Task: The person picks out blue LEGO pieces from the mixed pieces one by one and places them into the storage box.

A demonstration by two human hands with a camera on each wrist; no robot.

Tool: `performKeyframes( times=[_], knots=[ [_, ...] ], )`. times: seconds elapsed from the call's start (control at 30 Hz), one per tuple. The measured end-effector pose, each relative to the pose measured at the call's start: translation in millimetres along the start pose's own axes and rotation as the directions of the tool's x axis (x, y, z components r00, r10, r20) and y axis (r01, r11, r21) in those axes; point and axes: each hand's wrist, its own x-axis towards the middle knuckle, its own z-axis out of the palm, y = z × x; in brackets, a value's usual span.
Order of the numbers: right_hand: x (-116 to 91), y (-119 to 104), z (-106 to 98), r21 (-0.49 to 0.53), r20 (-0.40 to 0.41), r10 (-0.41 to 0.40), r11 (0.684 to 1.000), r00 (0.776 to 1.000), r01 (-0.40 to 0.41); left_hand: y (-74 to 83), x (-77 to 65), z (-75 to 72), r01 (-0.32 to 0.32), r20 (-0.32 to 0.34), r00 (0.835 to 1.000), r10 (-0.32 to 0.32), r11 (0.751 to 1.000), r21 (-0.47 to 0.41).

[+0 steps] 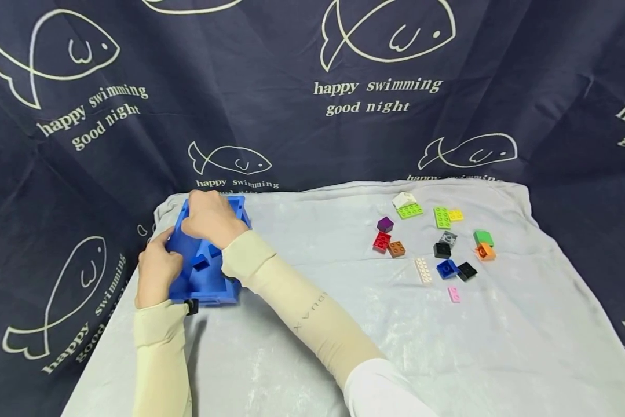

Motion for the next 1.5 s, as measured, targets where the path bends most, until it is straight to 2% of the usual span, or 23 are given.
performKeyframes(
  times=[0.23,0.37,0.5,0.7,1.0,1.3,1.5],
  knots=[
    [-10,5,-19,0.033,-0.036,-0.001,0.999,0.999,0.002,2.5,-0.2,1.2,-0.006,-0.014,1.000,0.006,1.000,0.001],
    [-19,9,-31,0.058,-0.058,-0.016,0.998,0.998,0.019,3.5,-1.3,-0.6,0.012,-0.006,1.000,-0.012,1.000,-0.006],
    [-29,17,-42,0.067,-0.072,0.003,0.998,0.997,0.002,3.2,-1.9,-2.3,0.023,0.000,1.000,-0.023,1.000,-0.006],
    [-48,42,-55,0.109,-0.121,0.066,0.993,0.990,-0.053,4.7,-2.3,1.0,0.001,-0.009,1.000,-0.001,1.000,-0.006],
    [-80,81,-73,0.127,-0.187,0.133,0.986,0.973,-0.110,0.1,-1.6,0.3,0.011,-0.020,1.000,-0.011,1.000,-0.008],
    [-115,130,-86,0.134,-0.233,0.217,0.973,0.948,-0.189,0.8,-0.5,2.2,0.028,0.004,1.000,-0.028,1.000,-0.011],
    [-141,166,-94,0.111,-0.245,0.286,0.958,0.926,-0.266,2.1,-3.4,-0.2,0.026,-0.006,1.000,-0.026,1.000,-0.003]
  ],
)
